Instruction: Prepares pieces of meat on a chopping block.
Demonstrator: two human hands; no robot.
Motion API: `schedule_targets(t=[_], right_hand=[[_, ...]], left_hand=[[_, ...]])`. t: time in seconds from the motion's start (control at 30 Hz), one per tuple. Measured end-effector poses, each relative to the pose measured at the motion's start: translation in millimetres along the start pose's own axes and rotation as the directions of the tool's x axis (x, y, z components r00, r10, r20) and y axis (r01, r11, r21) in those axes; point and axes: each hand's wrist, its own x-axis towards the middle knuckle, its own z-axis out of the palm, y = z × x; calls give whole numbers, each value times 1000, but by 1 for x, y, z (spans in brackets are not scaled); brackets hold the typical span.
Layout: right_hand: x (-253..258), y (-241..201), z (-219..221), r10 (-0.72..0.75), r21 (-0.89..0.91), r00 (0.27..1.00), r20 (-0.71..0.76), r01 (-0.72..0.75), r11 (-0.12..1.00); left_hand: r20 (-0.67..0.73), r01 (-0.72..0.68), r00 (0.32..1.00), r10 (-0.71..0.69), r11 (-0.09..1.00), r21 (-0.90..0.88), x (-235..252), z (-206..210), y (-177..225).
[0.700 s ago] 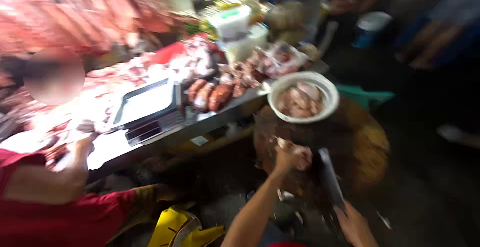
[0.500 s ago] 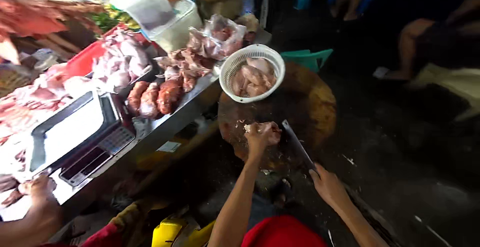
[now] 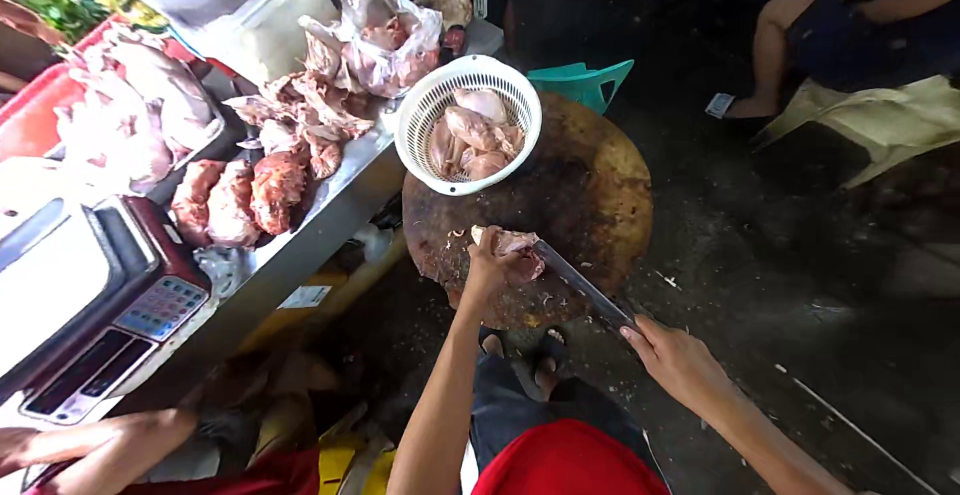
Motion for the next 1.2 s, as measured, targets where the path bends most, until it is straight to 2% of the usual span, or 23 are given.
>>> schedule_targets(t=[0.13,0.27,0.47,0.67,0.8,0.9,1.03,1.2], right_hand=[[7,4,1,-83,-62,995,-46,81,995],[4,10,2,-162,-87,979,-122,153,984],[3,-4,24,-97,-53,980,-174,89,995],[5,-10,54,-84,37,934,-347,103,994],[9,-18,60,-53,6,948,-314,58,998],[-2,-22,64,21,39,982,-187,-14,999],[-15,-39,65,188,222,982,19,-187,957],[-18,-73,81,313,496,949,40,-291,818]], left_hand=[[73,10,997,-7,999,-37,6,-8,-9],[76,-2,997,3,1000,-14,4,-11,-11],[15,9,1000,-8,999,-46,6,-3,-10],[2,76,997,-76,997,-5,7,0,1],[-5,80,997,-80,996,39,11,1,5],[-15,94,995,-94,995,32,14,1,6],[-71,97,993,-94,994,44,12,8,8],[-175,70,982,-67,997,12,-3,19,7]])
